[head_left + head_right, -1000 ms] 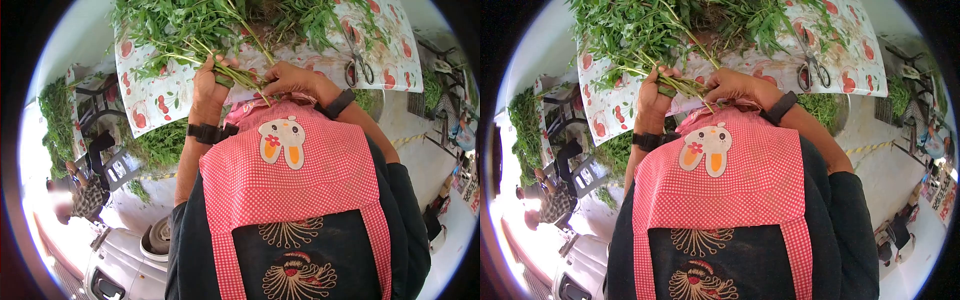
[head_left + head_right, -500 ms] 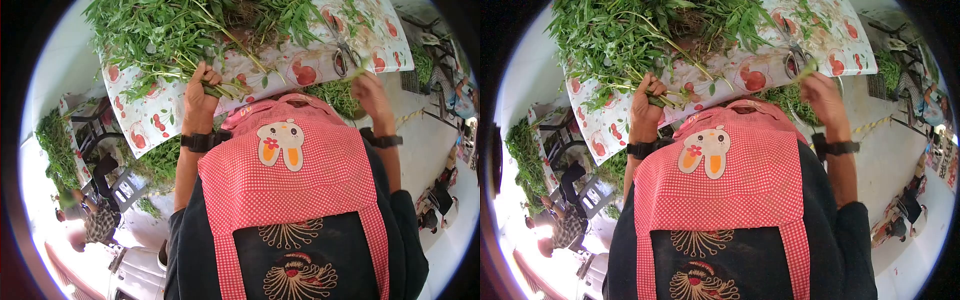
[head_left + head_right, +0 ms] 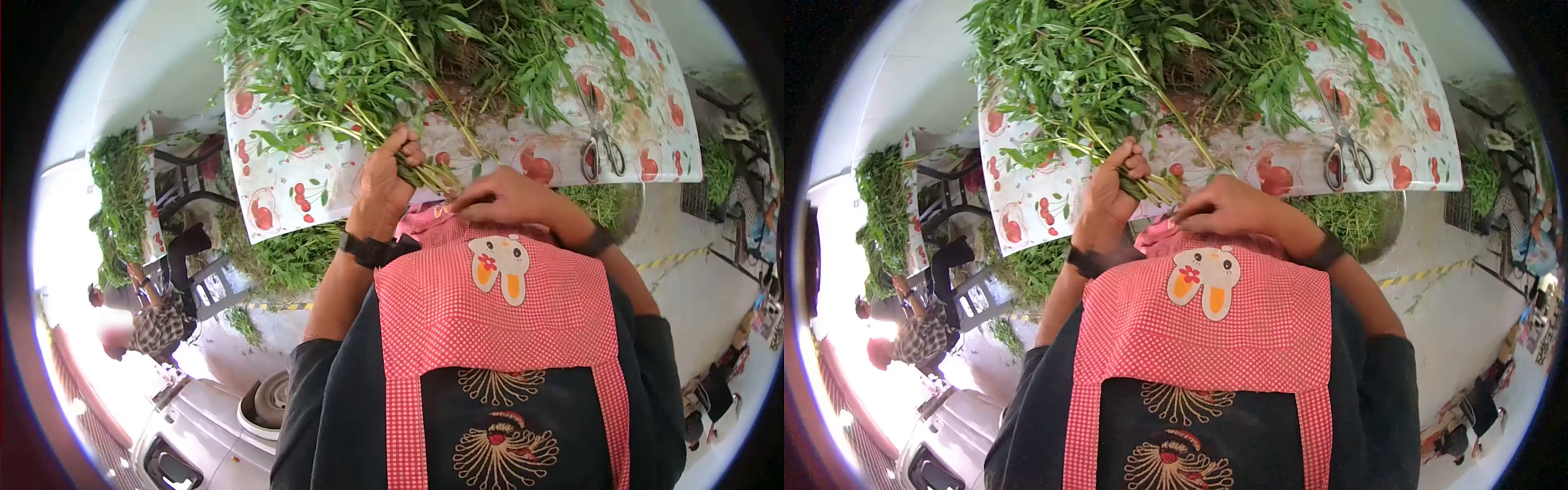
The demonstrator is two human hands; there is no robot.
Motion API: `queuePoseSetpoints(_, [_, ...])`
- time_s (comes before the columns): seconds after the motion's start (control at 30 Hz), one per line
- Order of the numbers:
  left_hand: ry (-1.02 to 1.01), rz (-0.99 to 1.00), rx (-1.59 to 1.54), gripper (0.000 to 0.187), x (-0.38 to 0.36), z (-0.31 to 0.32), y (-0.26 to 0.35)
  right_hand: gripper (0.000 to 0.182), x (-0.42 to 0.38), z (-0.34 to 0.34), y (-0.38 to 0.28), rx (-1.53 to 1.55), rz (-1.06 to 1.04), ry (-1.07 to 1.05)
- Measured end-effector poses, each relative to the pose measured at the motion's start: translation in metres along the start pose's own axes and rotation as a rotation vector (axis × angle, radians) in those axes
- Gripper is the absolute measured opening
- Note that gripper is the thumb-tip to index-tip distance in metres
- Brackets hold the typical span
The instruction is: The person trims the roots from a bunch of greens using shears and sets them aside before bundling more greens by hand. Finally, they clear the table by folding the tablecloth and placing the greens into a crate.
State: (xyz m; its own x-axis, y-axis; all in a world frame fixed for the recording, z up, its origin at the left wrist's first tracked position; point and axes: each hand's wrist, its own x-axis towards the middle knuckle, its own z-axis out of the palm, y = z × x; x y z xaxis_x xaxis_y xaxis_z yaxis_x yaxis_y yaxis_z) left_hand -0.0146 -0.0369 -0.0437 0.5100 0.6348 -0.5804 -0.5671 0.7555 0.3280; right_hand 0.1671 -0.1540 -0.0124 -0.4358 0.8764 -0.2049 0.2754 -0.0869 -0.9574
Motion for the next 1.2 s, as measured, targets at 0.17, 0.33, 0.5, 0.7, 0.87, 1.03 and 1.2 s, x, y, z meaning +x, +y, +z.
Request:
queuePoseSetpoints(0.17, [0.19, 0.078, -0.026, 0.014, -0.013, -0.006, 0.005, 0.024, 0.048, 0.017, 0.001, 0.109, 0.049, -0.084])
queuePoseSetpoints(0.33, [0.209, 0.032, 0.171, 0.016, -0.039, -0.033, 0.017, 0.029, 0.06, 0.031, 0.018, 0.107, -0.046, -0.144])
queuePoseSetpoints(0.5, [0.522, 0.224, 0.612, 0.013, -0.086, -0.053, 0.022, 0.029, 0.05, 0.01, 0.041, 0.189, 0.26, 0.1])
queuePoseSetpoints(0.7, [0.656, 0.552, 0.725, 0.023, -0.114, -0.062, 0.02, 0.025, 0.012, -0.013, 0.091, 0.364, 0.379, 0.225])
queuePoseSetpoints(0.87, [0.516, 0.734, 0.698, 0.022, -0.138, 0.0, 0.038, 0.022, 0.017, -0.026, 0.095, 0.514, 0.476, 0.235])
queuePoseSetpoints(1.03, [0.644, 0.857, 0.781, 0.016, -0.124, 0.011, 0.025, 0.023, 0.017, -0.031, 0.086, 0.491, 0.392, 0.193])
queuePoseSetpoints(1.2, [0.551, 0.441, 0.488, 0.015, -0.081, -0.035, 0.001, 0.025, 0.016, -0.033, 0.08, 0.539, 0.447, 0.189])
